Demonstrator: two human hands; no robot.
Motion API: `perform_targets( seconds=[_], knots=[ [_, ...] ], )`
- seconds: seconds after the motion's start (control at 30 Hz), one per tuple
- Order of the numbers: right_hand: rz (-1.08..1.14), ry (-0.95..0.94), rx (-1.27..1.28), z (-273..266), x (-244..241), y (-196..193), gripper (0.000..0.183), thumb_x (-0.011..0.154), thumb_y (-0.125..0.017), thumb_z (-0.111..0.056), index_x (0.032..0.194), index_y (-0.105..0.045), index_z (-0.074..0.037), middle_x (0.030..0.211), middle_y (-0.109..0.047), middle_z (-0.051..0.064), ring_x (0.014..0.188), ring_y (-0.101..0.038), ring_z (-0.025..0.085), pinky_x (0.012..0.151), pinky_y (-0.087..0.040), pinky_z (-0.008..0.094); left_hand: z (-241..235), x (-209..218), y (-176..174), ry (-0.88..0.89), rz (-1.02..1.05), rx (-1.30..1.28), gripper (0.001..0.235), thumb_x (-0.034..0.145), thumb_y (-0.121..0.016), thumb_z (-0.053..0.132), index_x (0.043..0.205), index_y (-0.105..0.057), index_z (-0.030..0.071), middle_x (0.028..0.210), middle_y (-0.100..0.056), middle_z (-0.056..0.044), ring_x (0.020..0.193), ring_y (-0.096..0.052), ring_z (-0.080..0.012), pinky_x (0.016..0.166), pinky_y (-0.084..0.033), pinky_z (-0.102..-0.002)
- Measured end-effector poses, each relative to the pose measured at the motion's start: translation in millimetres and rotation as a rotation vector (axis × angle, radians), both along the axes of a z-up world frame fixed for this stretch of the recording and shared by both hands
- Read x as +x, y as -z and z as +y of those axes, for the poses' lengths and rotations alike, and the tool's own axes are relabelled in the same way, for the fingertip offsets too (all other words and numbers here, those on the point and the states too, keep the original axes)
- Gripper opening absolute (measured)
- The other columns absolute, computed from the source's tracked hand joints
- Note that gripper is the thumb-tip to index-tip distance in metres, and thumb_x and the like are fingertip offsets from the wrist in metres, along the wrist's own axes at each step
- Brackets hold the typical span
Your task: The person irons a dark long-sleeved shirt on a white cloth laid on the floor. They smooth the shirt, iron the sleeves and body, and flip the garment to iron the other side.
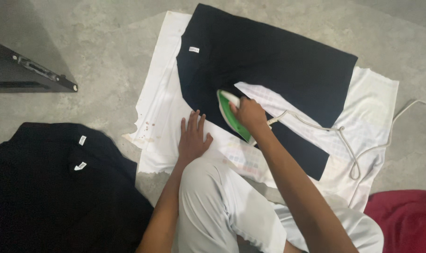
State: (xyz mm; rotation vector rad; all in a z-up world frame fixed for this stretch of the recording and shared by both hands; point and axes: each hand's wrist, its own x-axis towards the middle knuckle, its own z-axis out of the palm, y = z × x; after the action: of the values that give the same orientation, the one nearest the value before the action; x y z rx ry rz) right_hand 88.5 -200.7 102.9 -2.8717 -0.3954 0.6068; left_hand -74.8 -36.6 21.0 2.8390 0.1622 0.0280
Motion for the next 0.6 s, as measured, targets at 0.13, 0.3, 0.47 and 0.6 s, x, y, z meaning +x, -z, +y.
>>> perform_targets(
  seconds=[0.13,0.3,0.47,0.6],
  knots=[
    [-0.082,0.048,-0.033,-15,20,18,0.063,0.108,-0.045,-0.057,0.116,-0.067,0.001,0.105,-0.073,0.027,0.105,-0.074,0.049,0.086,-0.061,0.059,-1,1,5,-0.024,-0.003,-0.004,0.073,0.098,-0.046,0.042,0.162,-0.036,0.01,0.169,-0.03,-0.017,0.161,-0.028,-0.0329,0.13,-0.019,-0.061],
    [0.047,-0.099,-0.034,-12,-11,-27,0.069,0.105,-0.044,-0.062,0.128,-0.068,-0.001,0.116,-0.073,0.03,0.114,-0.071,0.052,0.095,-0.058,0.062,6,6,23,-0.104,-0.12,-0.218,0.065,0.096,-0.059,0.036,0.155,-0.046,0.012,0.154,-0.046,-0.013,0.151,-0.044,-0.0326,0.123,-0.031,-0.06],
    [-0.05,0.097,-0.022,-25,6,21,0.067,0.107,-0.045,-0.063,0.12,-0.067,-0.001,0.107,-0.073,0.026,0.105,-0.074,0.048,0.086,-0.061,0.059,34,76,2,-0.088,-0.064,-0.246,0.071,0.096,-0.064,0.051,0.158,-0.041,0.025,0.157,-0.041,-0.005,0.153,-0.036,-0.0301,0.122,-0.031,-0.062],
    [0.068,-0.054,-0.041,-26,-13,-12,0.072,0.105,-0.042,-0.064,0.127,-0.068,-0.001,0.117,-0.073,0.029,0.115,-0.071,0.049,0.095,-0.059,0.061,56,102,5,0.102,0.238,0.087,0.131,0.067,-0.054,0.098,0.172,-0.008,0.034,0.181,0.0,0.004,0.166,-0.005,-0.0343,0.122,-0.015,-0.083]
  ],
)
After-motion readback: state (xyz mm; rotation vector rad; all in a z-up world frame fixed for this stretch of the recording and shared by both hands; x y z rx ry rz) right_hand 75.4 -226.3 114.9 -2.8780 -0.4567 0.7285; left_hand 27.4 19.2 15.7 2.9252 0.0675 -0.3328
